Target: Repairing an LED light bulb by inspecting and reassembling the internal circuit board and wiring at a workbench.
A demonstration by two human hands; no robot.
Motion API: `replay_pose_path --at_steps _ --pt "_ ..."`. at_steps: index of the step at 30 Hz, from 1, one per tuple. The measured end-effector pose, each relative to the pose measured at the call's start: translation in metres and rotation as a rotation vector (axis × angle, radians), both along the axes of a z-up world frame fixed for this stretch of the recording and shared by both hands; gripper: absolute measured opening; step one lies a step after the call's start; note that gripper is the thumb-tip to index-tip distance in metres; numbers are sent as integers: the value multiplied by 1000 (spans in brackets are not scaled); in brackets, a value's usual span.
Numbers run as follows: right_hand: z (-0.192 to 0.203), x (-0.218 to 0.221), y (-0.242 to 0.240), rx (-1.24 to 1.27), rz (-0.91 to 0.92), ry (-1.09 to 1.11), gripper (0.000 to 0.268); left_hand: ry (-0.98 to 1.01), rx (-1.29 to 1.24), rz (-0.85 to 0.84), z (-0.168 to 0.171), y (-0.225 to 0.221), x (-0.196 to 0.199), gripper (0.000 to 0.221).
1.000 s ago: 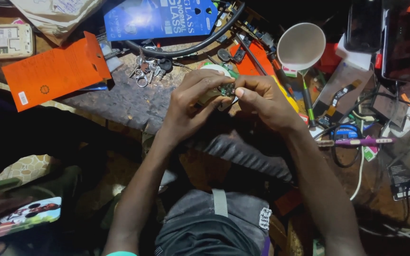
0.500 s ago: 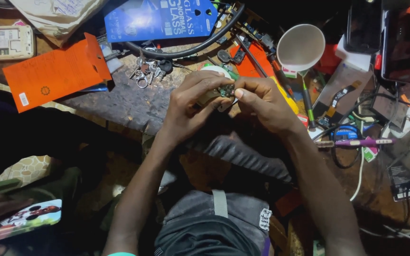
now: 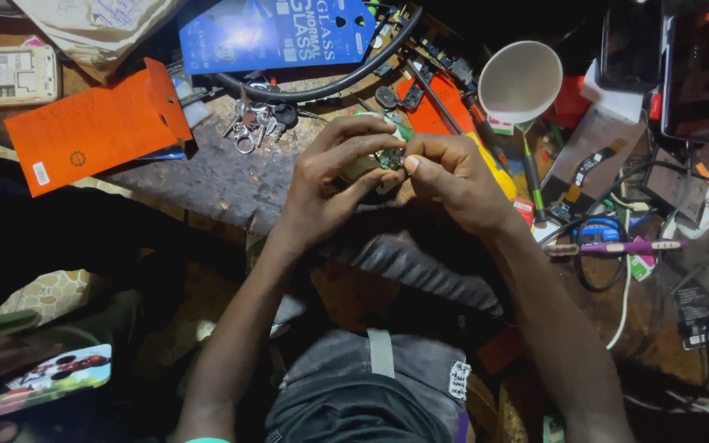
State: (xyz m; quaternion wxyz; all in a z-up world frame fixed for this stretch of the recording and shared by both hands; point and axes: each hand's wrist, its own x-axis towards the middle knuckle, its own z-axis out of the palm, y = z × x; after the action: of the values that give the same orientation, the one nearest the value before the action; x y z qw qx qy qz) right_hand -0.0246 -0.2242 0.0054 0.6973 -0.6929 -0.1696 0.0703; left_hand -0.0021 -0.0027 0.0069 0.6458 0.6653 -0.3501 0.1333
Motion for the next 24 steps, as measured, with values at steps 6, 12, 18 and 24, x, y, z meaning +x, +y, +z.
replay_pose_path --at_steps 6,12,18,24 --pt "8 -2 7 16 -1 -9 27 9 8 26 -1 0 -1 29" --pt "12 -2 9 -2 -14 -7 27 8 -7 10 0 -1 0 29" --pt "37 -7 19 -41 -13 14 30 -17 30 12 1 2 1 29" --pt "42 -8 20 -30 -4 32 29 -2 39 25 -4 1 1 31"
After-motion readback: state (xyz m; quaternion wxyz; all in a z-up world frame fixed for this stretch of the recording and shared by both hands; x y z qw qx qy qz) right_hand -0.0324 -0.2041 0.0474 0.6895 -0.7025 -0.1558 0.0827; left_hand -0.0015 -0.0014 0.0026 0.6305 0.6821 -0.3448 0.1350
